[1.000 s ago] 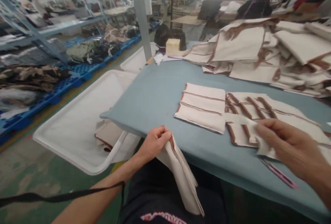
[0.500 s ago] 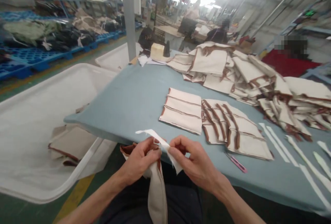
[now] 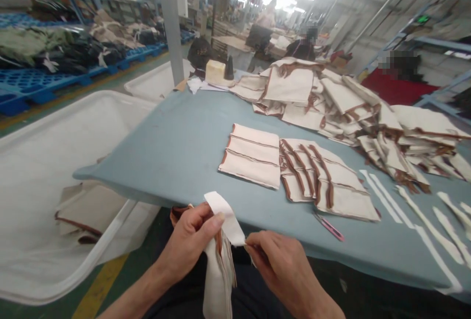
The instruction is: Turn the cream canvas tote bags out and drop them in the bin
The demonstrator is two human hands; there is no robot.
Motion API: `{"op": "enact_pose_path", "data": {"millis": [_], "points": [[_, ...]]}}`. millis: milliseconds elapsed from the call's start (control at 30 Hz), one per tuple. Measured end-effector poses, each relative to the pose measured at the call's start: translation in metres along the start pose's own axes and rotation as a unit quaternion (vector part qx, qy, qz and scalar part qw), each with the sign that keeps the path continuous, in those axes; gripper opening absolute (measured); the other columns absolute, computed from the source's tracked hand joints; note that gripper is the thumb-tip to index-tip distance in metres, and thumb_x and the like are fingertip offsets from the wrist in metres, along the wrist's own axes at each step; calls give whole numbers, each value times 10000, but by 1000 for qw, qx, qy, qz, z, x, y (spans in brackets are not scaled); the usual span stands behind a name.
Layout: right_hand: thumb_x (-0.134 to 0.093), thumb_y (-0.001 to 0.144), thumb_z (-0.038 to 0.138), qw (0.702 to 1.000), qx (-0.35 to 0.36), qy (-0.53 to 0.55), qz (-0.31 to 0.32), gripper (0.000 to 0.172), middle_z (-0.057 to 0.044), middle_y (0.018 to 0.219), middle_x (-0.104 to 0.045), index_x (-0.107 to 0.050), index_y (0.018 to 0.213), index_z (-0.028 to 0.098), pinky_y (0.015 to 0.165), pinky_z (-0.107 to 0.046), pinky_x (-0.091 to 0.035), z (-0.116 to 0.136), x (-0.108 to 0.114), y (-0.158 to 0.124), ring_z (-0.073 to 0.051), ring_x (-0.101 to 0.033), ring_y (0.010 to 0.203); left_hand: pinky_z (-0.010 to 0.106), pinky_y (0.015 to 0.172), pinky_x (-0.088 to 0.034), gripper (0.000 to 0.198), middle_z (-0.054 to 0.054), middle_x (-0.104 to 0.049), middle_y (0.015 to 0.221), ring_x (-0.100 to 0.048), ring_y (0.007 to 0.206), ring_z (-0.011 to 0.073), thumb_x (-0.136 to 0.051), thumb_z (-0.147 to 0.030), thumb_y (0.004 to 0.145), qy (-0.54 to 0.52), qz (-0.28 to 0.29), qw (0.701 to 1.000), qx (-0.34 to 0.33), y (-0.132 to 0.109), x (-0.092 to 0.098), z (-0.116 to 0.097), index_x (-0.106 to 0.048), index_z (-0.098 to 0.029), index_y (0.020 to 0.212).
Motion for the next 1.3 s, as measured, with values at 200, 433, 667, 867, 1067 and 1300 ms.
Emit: {"op": "enact_pose_path", "data": {"millis": [200, 433, 667, 867, 1067, 1300], "points": [[-672, 993, 292, 993, -86, 69, -47, 79, -27, 799, -750, -687, 963, 221, 656, -291, -509, -7, 0, -11, -202, -716, 701, 252, 615, -470, 343, 13, -658, 633, -581, 620, 175, -601, -357, 936, 157, -28, 984, -82, -7, -8, -21, -700, -181, 659], [-598, 1018, 430, 910, -193, 364, -50, 259, -69, 1097, -769, -729, 1051, 208, 945, -336, -532, 15, 14, 24, -235, -710, 1042, 259, 506, -380, 316, -11, -596, 524, -507, 491, 157, -619, -331, 933, 239, 23, 964, -109, -14, -15, -28, -737, -203, 669], [-650, 982, 351, 854, -238, 453, -90, 196, -30, 880, -786, -725, 905, 186, 782, -278, -525, 39, -13, 45, -180, -701, 809, 247, 488, -342, 364, -26, -506, 501, -435, 470, 128, -569, -304, 939, 239, 22, 963, -120, -15, -14, -29, -702, -182, 622], [-637, 988, 397, 828, -256, 485, -113, 247, -28, 830, -757, -703, 870, 191, 758, -278, -524, 39, -27, 48, -171, -677, 772, 258, 622, -467, 292, 4, -661, 647, -568, 601, 161, -623, -310, 938, 213, 7, 973, -87, -17, -6, -23, -710, -186, 688], [-666, 954, 486, 806, -296, 472, -200, 333, -4, 713, -656, -640, 787, 199, 629, -257, -505, 22, -23, 43, -148, -580, 649, 268, 706, -524, 463, 52, -775, 961, -698, 814, 210, -741, -516, 920, -50, 66, 994, 76, -28, 7, 0, -586, -234, 1253], [-678, 943, 609, 782, -317, 531, -77, 448, 82, 575, -428, -578, 791, 199, 452, -207, -258, 25, -30, 19, -79, -296, 488, 222, 642, -433, 360, 21, -695, 843, -571, 703, 145, -749, -521, 902, -9, 80, 990, 118, -31, 19, 7, -694, -175, 986]]}}
Point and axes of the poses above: each hand's wrist, its own y-axis towards the middle knuckle, its own x-axis out of the back of the hand, z = x × y, the point moved 1 cm from there along y, towards the middle knuckle
